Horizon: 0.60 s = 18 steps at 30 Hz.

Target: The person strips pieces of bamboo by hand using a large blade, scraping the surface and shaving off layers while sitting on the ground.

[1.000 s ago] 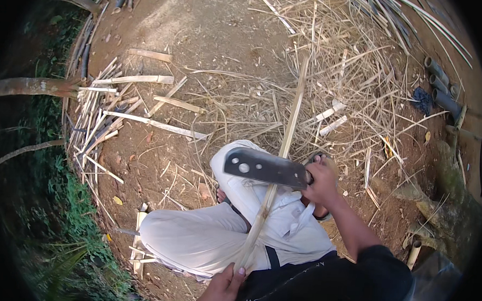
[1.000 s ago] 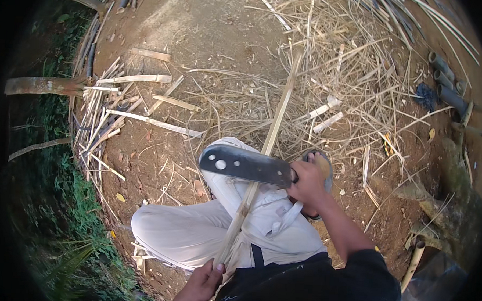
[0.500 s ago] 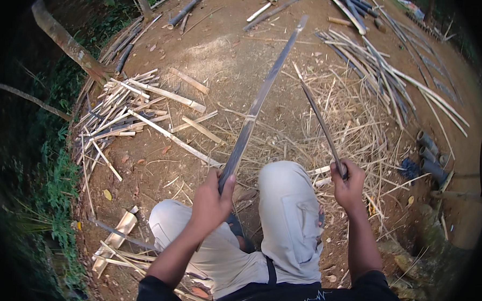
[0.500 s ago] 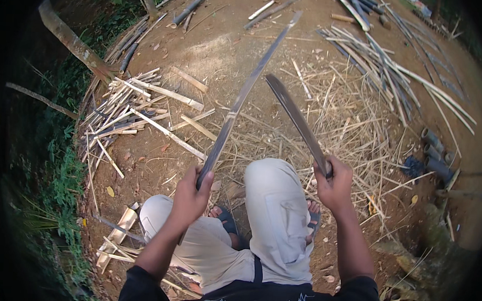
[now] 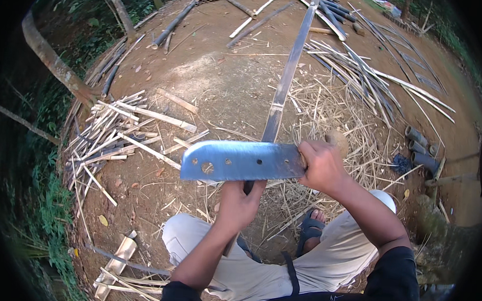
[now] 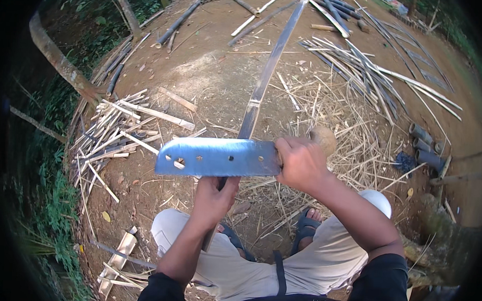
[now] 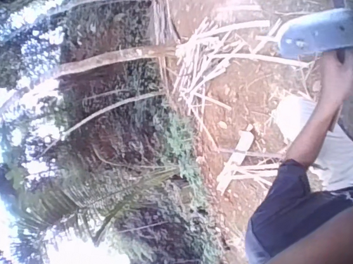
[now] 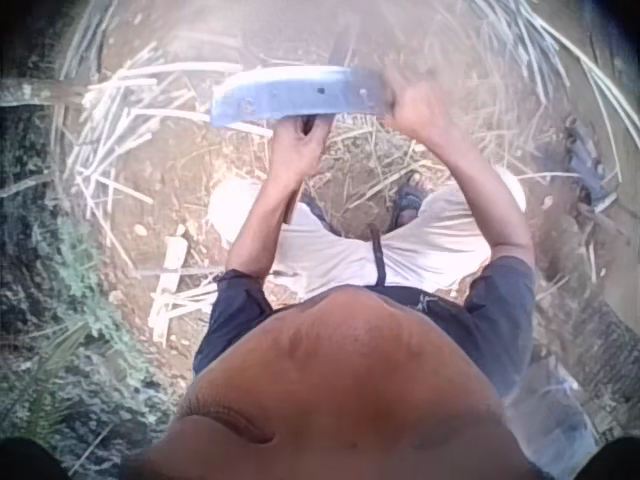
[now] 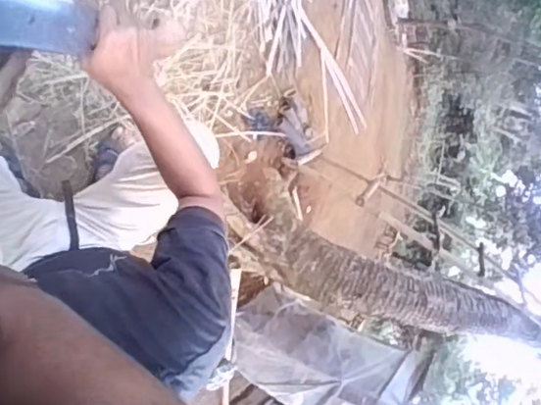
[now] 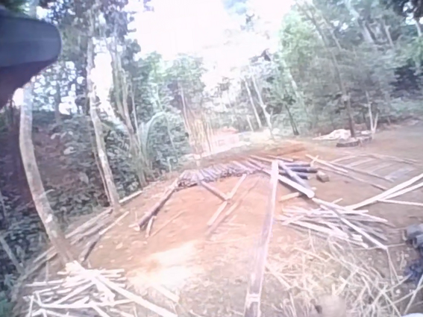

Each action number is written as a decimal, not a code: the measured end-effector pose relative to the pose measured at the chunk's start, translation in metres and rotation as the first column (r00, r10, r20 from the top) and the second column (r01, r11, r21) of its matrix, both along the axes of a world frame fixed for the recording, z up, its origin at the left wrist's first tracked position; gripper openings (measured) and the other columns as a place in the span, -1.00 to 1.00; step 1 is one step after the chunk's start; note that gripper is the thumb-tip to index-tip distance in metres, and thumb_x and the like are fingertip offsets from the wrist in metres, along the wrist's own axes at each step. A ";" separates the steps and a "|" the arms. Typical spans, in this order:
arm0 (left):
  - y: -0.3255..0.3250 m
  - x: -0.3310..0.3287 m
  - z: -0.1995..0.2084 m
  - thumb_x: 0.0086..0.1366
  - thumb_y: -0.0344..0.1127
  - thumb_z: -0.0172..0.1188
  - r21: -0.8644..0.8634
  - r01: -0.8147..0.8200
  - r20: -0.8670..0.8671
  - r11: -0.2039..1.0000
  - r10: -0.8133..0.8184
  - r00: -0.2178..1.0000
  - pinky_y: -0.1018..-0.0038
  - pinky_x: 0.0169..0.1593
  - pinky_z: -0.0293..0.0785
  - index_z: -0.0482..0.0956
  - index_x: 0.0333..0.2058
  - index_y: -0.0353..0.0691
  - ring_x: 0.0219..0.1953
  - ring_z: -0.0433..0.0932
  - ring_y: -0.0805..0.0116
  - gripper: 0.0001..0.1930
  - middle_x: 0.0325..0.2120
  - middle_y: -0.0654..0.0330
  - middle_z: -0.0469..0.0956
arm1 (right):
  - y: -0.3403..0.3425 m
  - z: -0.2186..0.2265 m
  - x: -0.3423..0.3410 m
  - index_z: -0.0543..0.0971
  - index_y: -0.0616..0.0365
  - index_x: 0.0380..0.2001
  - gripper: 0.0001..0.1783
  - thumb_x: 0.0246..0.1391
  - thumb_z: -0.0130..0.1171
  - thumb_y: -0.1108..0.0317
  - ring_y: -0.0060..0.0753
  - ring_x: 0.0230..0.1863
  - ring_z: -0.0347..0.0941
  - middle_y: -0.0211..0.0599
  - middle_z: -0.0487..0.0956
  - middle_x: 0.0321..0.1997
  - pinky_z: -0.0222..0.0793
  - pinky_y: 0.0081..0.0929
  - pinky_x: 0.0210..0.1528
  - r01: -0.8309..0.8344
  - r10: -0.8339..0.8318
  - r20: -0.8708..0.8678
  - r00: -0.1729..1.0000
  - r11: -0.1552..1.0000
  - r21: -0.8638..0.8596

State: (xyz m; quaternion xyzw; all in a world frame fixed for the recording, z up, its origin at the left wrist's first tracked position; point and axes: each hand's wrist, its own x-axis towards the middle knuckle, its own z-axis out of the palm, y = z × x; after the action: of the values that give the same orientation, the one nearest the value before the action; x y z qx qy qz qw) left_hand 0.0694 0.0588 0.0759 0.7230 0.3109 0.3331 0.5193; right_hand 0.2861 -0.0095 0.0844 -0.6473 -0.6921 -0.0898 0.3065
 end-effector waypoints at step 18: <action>-0.044 -0.003 -0.011 0.45 -0.22 0.07 -0.070 -0.021 -0.269 0.997 0.001 0.963 0.63 -0.54 0.18 0.48 -0.20 -0.34 -0.59 0.27 0.69 -0.76 -0.64 0.39 0.37 | -0.019 -0.071 0.065 0.54 0.06 -0.39 -0.67 -0.32 0.36 0.28 -0.12 -0.54 0.54 -0.19 0.61 -0.48 0.39 -0.23 -0.39 0.423 -0.428 -0.001 0.904 0.894 -0.146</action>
State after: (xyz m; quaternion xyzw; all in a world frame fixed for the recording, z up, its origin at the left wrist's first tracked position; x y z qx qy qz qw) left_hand 0.0661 0.0148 0.0646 0.7405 0.3942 0.2233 0.4963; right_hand 0.3507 -0.0286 0.0137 -0.8045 -0.5333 -0.0941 0.2439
